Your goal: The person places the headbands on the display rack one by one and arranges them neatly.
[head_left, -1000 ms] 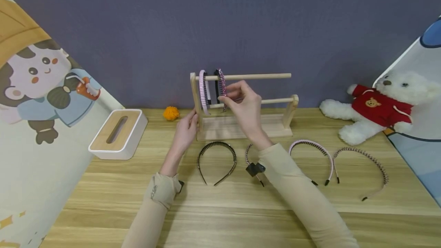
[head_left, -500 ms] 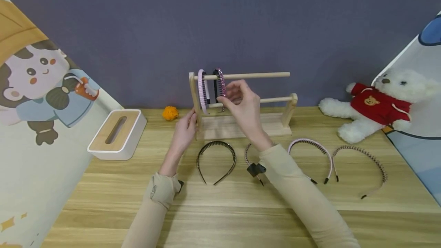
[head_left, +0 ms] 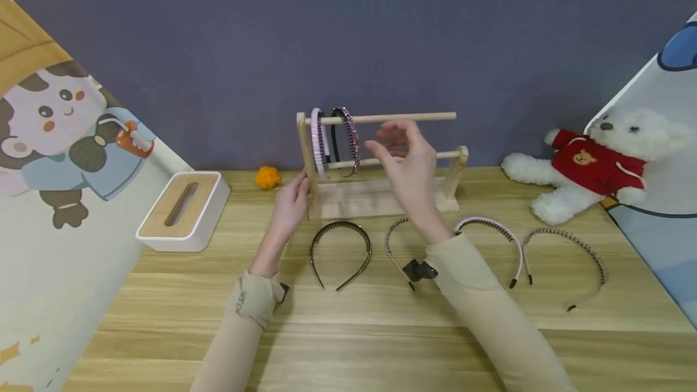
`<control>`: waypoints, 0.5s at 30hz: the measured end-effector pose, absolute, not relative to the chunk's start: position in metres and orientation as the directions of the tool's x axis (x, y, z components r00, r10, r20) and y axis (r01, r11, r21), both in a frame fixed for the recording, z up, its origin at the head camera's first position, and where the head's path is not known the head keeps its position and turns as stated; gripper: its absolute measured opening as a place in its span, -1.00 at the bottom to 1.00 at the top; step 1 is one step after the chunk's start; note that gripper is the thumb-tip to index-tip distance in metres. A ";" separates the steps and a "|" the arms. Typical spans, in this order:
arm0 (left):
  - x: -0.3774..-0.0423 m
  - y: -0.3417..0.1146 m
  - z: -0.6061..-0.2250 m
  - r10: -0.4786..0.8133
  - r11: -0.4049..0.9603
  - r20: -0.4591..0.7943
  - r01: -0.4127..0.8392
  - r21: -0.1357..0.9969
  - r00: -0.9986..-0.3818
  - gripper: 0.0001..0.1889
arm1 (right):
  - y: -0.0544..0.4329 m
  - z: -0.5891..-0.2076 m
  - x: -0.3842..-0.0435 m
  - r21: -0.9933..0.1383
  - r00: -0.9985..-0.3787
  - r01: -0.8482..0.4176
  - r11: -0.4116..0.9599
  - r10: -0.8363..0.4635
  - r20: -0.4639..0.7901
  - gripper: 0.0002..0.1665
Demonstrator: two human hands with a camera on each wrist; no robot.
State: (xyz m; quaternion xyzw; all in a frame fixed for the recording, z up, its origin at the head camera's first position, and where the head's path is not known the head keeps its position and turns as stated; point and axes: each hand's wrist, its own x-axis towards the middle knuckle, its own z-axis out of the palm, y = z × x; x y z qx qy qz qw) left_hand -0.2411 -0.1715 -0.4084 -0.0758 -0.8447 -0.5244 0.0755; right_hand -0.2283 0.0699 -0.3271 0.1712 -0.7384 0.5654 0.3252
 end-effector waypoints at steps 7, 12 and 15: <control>-0.242 -0.170 -0.408 0.050 0.435 0.215 0.215 0.875 -0.975 -0.53 | 0.107 -0.324 -0.215 -0.732 -0.731 -0.583 0.353 0.166 0.662 -0.58; -0.242 -0.171 -0.409 0.044 0.430 0.199 0.199 0.881 -0.979 -0.52 | 0.139 -0.331 -0.208 -0.735 -0.740 -0.533 0.420 0.191 0.645 -0.59; -0.242 -0.171 -0.410 0.039 0.430 0.194 0.192 0.882 -0.980 -0.52 | 0.157 -0.335 -0.202 -0.744 -0.754 -0.487 0.457 0.210 0.622 -0.61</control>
